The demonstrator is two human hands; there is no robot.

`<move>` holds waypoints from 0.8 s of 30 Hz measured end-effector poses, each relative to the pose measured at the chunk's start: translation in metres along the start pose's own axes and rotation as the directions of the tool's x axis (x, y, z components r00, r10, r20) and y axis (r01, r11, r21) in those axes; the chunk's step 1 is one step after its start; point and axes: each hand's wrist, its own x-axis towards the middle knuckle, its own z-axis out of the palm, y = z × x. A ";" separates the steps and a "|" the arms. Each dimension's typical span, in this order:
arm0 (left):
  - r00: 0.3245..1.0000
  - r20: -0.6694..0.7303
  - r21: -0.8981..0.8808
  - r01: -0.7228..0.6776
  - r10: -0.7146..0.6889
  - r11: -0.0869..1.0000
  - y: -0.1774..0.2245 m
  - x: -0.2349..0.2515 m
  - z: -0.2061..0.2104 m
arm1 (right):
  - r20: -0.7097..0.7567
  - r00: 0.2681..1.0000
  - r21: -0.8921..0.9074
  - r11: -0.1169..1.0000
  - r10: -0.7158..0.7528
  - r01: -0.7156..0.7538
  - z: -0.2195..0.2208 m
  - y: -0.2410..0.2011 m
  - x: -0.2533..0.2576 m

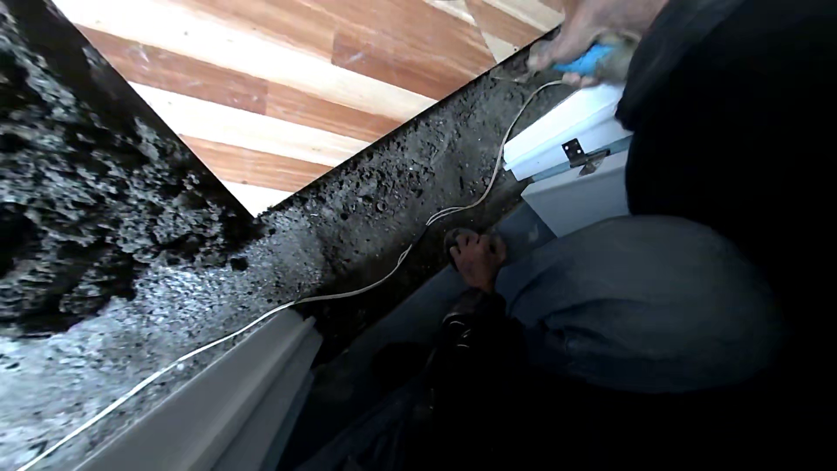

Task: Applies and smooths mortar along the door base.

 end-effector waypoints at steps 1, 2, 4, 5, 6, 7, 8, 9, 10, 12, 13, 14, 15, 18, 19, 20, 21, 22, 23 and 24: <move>1.000 -0.003 -0.003 -0.004 0.004 1.000 -0.001 0.001 0.000 | 0.033 0.999 0.015 0.999 0.028 -0.029 0.005 0.002 0.000; 1.000 -0.013 -0.007 -0.018 0.018 1.000 -0.002 0.001 0.002 | 0.050 0.997 0.078 0.995 0.057 -0.061 0.014 0.005 0.001; 0.998 0.049 -0.041 -0.030 0.032 0.999 -0.003 -0.001 -0.004 | 0.092 0.993 0.361 0.927 0.074 -0.103 0.041 0.021 0.009; 0.990 0.138 -0.052 -0.013 0.020 0.999 -0.002 0.000 -0.014 | 0.103 0.994 0.542 0.836 0.042 -0.091 0.062 0.033 0.014; 0.974 0.228 -0.046 0.002 0.008 0.999 -0.001 0.002 -0.022 | 0.106 0.994 0.709 0.701 0.000 -0.076 0.085 0.043 0.016; 0.962 0.272 -0.051 0.007 0.007 0.999 0.001 0.003 -0.028 | 0.102 0.994 0.837 0.542 -0.031 -0.069 0.109 0.051 0.017; 0.965 0.262 -0.052 0.003 0.011 0.999 0.001 0.002 -0.029 | 0.110 0.992 0.920 0.383 -0.061 -0.078 0.133 0.056 0.019; 0.982 0.185 -0.050 -0.020 0.029 0.999 -0.003 0.000 -0.022 | 0.132 0.988 0.967 0.231 -0.086 -0.109 0.153 0.058 0.022; 0.997 0.049 -0.039 -0.058 0.059 0.998 -0.008 -0.004 -0.007 | 0.159 0.982 0.984 0.098 -0.105 -0.149 0.171 0.059 0.024; 0.985 -0.137 -0.030 -0.110 0.105 0.993 -0.015 -0.005 0.012 | 0.179 0.974 0.979 -0.076 -0.137 -0.190 0.198 0.057 0.030; 0.976 -0.181 -0.023 -0.126 0.120 0.992 -0.018 -0.005 0.017 | 0.172 0.974 0.975 -0.113 -0.149 -0.189 0.207 0.055 0.034; 0.976 -0.182 -0.015 -0.129 0.124 0.992 -0.018 -0.005 0.017 | 0.158 0.976 0.973 -0.142 -0.151 -0.180 0.213 0.051 0.037; 0.975 -0.188 -0.007 -0.122 0.118 0.993 -0.018 -0.005 0.017 | 0.141 0.978 0.973 -0.161 -0.153 -0.165 0.217 0.047 0.038; 0.983 -0.156 -0.010 -0.104 0.101 0.995 -0.015 -0.005 0.011 | 0.079 0.983 0.966 -0.230 -0.164 -0.116 0.221 0.033 0.048; 0.987 -0.132 -0.015 -0.097 0.094 0.995 -0.014 -0.005 0.009 | 0.066 0.985 0.968 -0.230 -0.159 -0.102 0.219 0.028 0.051; 0.988 -0.127 -0.021 -0.092 0.089 0.996 -0.013 -0.005 0.009 | 0.066 0.988 0.973 -0.209 -0.143 -0.095 0.216 0.024 0.054; 0.986 -0.137 -0.028 -0.097 0.092 0.995 -0.013 -0.005 0.009 | 0.069 0.990 0.980 -0.178 -0.121 -0.090 0.211 0.018 0.057; 0.982 -0.160 -0.028 -0.105 0.099 0.994 -0.014 -0.005 0.011 | 0.066 0.993 0.986 -0.145 -0.101 -0.081 0.207 0.013 0.058; 0.977 -0.186 -0.026 -0.111 0.104 0.993 -0.013 -0.005 0.011 | 0.061 0.995 0.991 -0.111 -0.081 -0.070 0.204 0.009 0.056; 0.974 -0.201 -0.023 -0.114 0.107 0.993 -0.011 -0.005 0.009 | 0.054 0.996 0.995 -0.079 -0.065 -0.059 0.201 0.003 0.053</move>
